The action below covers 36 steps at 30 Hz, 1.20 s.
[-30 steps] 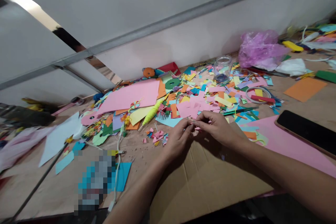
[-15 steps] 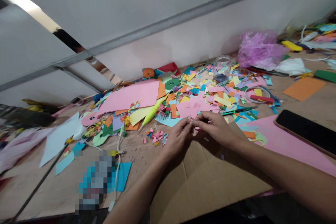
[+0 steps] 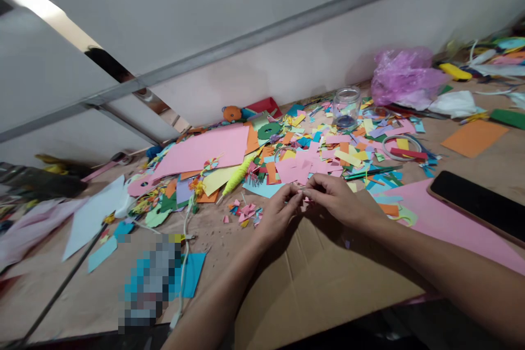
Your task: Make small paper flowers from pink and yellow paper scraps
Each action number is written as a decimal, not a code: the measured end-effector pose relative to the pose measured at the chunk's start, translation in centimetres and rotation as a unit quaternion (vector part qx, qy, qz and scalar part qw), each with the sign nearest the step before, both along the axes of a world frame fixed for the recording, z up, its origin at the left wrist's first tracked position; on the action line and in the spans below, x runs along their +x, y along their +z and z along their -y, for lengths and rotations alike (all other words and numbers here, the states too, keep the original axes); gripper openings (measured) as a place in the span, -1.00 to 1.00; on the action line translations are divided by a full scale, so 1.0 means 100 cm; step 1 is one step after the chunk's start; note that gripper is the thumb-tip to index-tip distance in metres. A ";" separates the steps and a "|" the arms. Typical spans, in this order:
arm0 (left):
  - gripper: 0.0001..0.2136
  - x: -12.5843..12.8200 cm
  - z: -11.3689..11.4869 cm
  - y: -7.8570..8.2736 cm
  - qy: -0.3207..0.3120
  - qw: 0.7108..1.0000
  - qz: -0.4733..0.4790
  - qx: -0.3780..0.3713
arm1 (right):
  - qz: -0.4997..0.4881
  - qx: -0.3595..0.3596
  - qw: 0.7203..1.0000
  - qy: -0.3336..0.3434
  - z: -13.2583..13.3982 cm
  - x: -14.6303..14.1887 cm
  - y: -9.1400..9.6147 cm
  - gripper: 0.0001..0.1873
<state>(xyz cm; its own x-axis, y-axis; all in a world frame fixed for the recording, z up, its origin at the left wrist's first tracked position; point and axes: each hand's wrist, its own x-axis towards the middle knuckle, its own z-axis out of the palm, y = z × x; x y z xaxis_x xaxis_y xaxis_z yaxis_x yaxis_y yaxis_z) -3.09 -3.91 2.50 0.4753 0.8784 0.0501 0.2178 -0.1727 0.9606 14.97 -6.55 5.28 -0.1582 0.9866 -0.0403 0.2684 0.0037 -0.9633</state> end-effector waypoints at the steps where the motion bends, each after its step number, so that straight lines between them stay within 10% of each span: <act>1: -0.79 0.000 0.000 0.000 0.000 1.000 0.006 -0.006 | -0.011 -0.007 1.000 0.003 0.000 -0.001 -0.001 -0.67; 7: -0.75 0.001 0.001 -0.002 0.011 0.979 0.124 -0.162 | -0.015 -0.002 1.000 0.010 -0.001 0.000 -0.002 -0.68; 11: -0.68 0.002 -0.001 -0.002 0.037 0.934 0.197 -0.297 | 0.040 0.123 0.991 0.019 -0.004 0.005 -0.001 -0.79; 18: -0.68 0.000 -0.002 0.000 0.006 0.915 0.207 -0.346 | 0.130 0.239 0.961 0.041 -0.001 0.008 -0.003 -0.79; 27: -0.80 0.001 -0.001 0.000 0.055 0.988 0.099 -0.104 | 0.010 0.067 0.997 -0.041 -0.006 0.004 -0.005 -0.78; 36: -0.83 -0.004 -0.002 -0.002 0.044 0.998 0.018 0.042 | -0.080 -0.037 0.995 -0.052 -0.001 -0.001 0.001 -0.70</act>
<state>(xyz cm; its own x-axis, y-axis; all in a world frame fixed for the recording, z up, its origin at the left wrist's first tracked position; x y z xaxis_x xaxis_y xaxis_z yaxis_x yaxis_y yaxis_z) -3.45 -3.71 2.30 0.3931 0.9084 0.1422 0.2005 -0.2356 0.9510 14.85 -6.44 5.36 -0.0663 0.9933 -0.0951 0.1070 -0.0877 -0.9904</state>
